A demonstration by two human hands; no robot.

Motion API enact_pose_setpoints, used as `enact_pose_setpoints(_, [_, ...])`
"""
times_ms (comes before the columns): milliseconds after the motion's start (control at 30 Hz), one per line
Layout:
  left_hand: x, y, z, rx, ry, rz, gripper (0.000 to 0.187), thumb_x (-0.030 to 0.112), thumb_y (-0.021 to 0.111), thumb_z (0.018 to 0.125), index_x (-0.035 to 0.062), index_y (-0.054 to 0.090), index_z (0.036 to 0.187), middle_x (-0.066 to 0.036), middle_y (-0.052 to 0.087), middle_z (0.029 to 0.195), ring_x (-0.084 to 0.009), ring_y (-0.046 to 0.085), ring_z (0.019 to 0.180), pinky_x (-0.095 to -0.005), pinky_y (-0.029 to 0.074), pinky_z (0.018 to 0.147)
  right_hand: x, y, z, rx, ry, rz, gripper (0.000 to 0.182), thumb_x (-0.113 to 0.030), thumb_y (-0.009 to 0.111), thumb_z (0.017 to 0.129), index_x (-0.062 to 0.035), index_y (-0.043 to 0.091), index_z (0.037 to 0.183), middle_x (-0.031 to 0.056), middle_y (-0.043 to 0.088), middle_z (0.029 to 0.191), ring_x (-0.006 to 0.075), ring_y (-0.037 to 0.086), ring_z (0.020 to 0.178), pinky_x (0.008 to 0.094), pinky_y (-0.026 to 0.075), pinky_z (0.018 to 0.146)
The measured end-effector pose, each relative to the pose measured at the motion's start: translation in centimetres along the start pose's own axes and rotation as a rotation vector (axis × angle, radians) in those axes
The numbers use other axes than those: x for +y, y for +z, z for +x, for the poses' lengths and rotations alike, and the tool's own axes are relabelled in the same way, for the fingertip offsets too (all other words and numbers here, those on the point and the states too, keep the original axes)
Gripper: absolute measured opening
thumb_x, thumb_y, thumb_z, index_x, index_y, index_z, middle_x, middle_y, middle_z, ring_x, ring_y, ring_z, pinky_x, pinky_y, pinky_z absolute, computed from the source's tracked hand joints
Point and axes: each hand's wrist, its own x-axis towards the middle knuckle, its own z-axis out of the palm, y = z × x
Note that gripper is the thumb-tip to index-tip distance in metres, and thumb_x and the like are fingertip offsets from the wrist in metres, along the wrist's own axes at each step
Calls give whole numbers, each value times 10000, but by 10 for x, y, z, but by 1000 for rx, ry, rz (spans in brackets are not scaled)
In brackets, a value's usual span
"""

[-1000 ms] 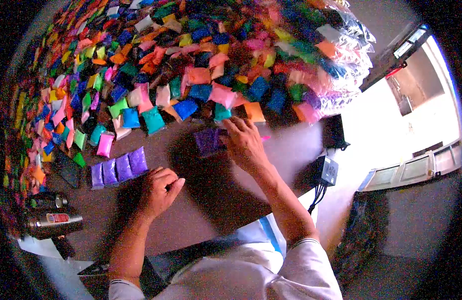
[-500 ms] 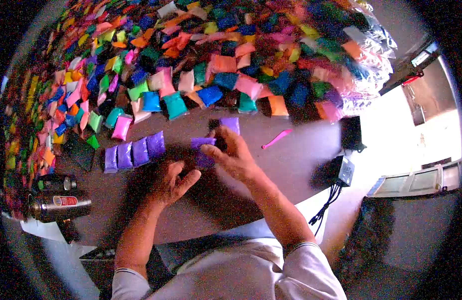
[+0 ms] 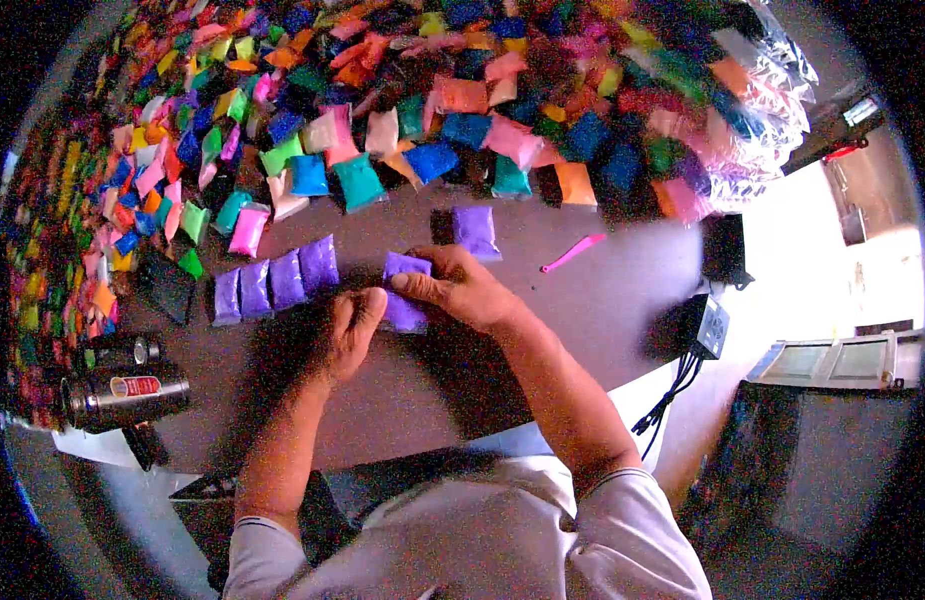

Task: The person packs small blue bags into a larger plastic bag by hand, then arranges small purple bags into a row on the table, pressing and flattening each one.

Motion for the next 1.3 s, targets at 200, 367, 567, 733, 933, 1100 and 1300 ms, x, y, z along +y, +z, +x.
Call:
enact_pose_setpoints(200, [-24, 5, 5, -7, 46, -327, 493, 405, 444, 995, 15, 476, 695, -52, 401, 617, -154, 393, 604, -330, 326, 569, 2, 0, 1, 53, 45, 21, 339, -355, 651, 902, -36, 629, 1016, -43, 578, 719, 46, 483, 563, 224, 369, 458])
enact_pose_setpoints(367, [-29, 3, 7, -90, 48, -88, 471, 432, 482, 971, 14, 539, 760, -52, 493, 689, -163, 476, 689, -332, 386, 648, 6, 6, 7, 95, -80, -40, 365, -328, 639, 912, -42, 572, 1129, 1, 583, 876, 71, 536, 696, 217, 440, 585])
enact_pose_setpoints(567, [-36, 6, 10, 69, -13, -362, 519, 447, 485, 968, 13, 518, 686, -25, 482, 633, -148, 454, 649, -339, 363, 611, 13, 9, 7, 164, -268, 5, 426, -221, 504, 908, -32, 493, 1289, 61, 532, 1216, 133, 539, 981, 288, 469, 810])
enact_pose_setpoints(733, [-37, -6, 11, 29, -145, -475, 456, 448, 427, 985, 58, 599, 820, -13, 580, 790, -150, 526, 768, -319, 415, 760, 9, -3, -3, 124, -396, -88, 512, -133, 477, 796, -29, 500, 1296, 88, 477, 1348, 200, 507, 1166, 318, 465, 897])
enact_pose_setpoints(933, [-24, -4, 8, 35, -75, -360, 547, 508, 338, 989, 83, 571, 736, -20, 578, 744, -160, 521, 733, -306, 392, 738, 11, 1, -2, 87, -689, -573, 397, -81, 679, 831, -8, 570, 1206, 84, 589, 1193, 193, 581, 1007, 313, 474, 857])
enact_pose_setpoints(1100, [-33, 3, 9, 56, -8, -453, 605, 529, 339, 995, 39, 600, 753, -31, 606, 771, -143, 553, 787, -314, 423, 762, -8, 8, -18, 23, -342, 142, 349, -279, 619, 925, -8, 607, 1144, 64, 616, 1124, 89, 586, 822, 207, 449, 669])
enact_pose_setpoints(1300, [-20, -1, 2, 59, -30, -255, 630, 559, 332, 984, 23, 599, 790, -41, 613, 790, -152, 556, 805, -311, 424, 779, 21, -15, -11, -87, -261, 353, 310, -184, 558, 834, -8, 624, 1080, 108, 606, 1116, 167, 599, 930, 246, 467, 687])
